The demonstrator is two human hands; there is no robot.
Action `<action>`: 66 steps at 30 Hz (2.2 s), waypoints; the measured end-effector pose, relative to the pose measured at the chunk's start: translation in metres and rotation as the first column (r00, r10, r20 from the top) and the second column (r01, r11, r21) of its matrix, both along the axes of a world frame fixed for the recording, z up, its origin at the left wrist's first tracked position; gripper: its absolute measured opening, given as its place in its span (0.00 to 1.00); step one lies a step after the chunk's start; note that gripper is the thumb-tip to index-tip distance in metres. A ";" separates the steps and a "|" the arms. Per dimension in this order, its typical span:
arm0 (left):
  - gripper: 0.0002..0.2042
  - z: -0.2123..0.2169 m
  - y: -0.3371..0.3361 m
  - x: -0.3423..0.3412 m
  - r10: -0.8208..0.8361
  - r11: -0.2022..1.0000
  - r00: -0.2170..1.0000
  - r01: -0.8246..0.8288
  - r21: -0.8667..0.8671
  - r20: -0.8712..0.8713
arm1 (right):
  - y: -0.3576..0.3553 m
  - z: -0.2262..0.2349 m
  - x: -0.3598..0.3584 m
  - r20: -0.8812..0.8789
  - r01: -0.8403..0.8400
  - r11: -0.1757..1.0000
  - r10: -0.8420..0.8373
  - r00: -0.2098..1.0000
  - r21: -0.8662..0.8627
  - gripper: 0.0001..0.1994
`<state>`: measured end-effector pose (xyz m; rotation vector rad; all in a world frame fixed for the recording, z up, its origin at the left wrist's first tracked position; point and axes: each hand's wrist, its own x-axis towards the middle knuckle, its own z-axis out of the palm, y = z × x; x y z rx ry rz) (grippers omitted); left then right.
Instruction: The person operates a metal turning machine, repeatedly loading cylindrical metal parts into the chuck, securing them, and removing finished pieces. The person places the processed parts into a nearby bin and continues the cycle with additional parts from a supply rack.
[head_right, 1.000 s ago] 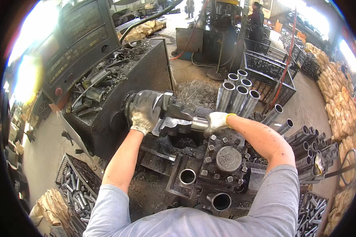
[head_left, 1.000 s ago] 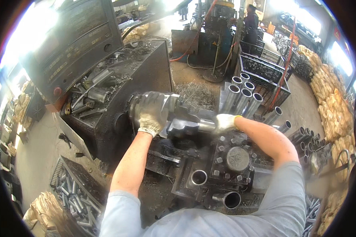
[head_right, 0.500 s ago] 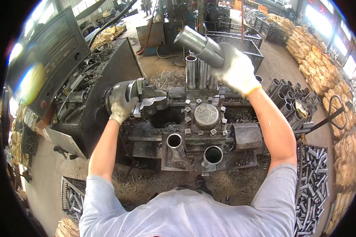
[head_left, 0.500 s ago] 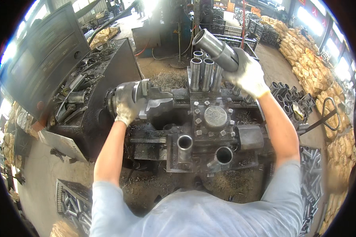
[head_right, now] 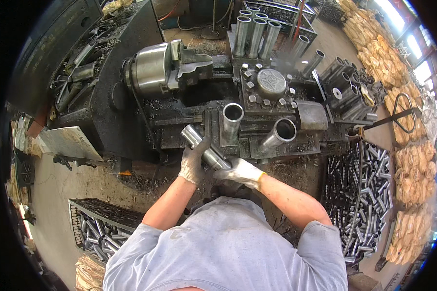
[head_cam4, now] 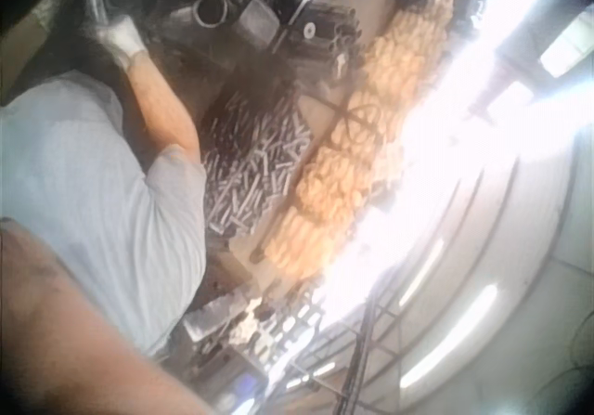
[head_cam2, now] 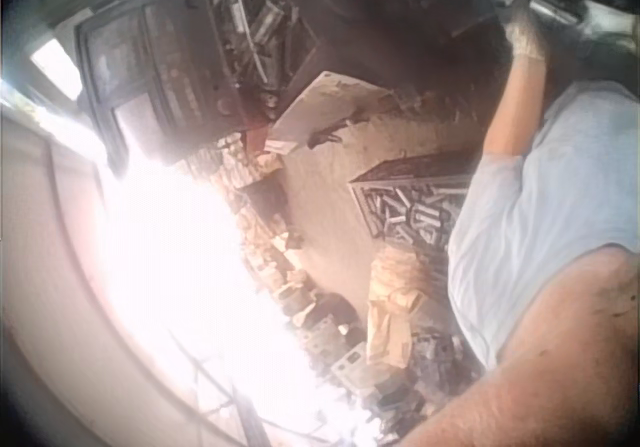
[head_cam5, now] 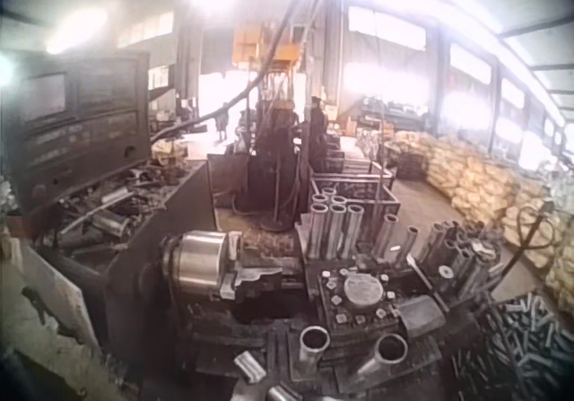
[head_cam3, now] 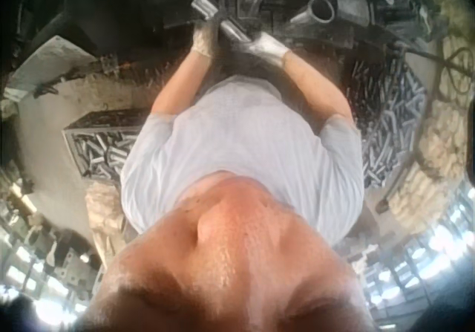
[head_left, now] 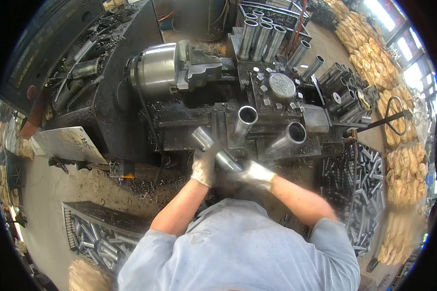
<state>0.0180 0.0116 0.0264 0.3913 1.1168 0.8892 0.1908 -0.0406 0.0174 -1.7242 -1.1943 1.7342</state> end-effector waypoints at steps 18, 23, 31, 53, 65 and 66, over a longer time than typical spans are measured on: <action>0.36 -0.029 -0.032 -0.016 -0.321 0.928 0.944 0.330 0.173 -0.081 | -0.063 0.065 0.153 0.077 0.165 0.797 -0.255 0.964 0.581 0.24; 0.27 -0.050 0.001 0.044 -0.519 0.767 0.634 0.642 -0.015 0.573 | -0.039 0.060 0.180 -0.056 0.132 0.856 -0.120 0.991 0.499 0.26; 0.41 -0.064 0.006 -0.016 -0.857 0.504 0.515 0.844 0.184 -0.013 | -0.012 0.040 0.145 0.296 -0.026 0.823 -0.174 0.939 0.567 0.24; 0.34 -0.026 0.000 -0.042 0.061 0.945 0.841 -0.222 0.240 0.537 | 0.045 0.031 -0.020 0.083 -0.205 0.946 0.190 0.978 0.252 0.42; 0.56 0.096 0.060 0.018 -0.174 0.611 0.904 -0.212 0.763 0.390 | 0.080 0.191 0.032 0.078 -0.333 0.887 0.326 0.942 0.320 0.49; 0.57 0.115 0.057 0.029 -0.101 0.526 0.977 -0.110 0.844 0.190 | 0.089 0.204 0.030 0.131 -0.355 0.888 0.330 0.935 0.292 0.49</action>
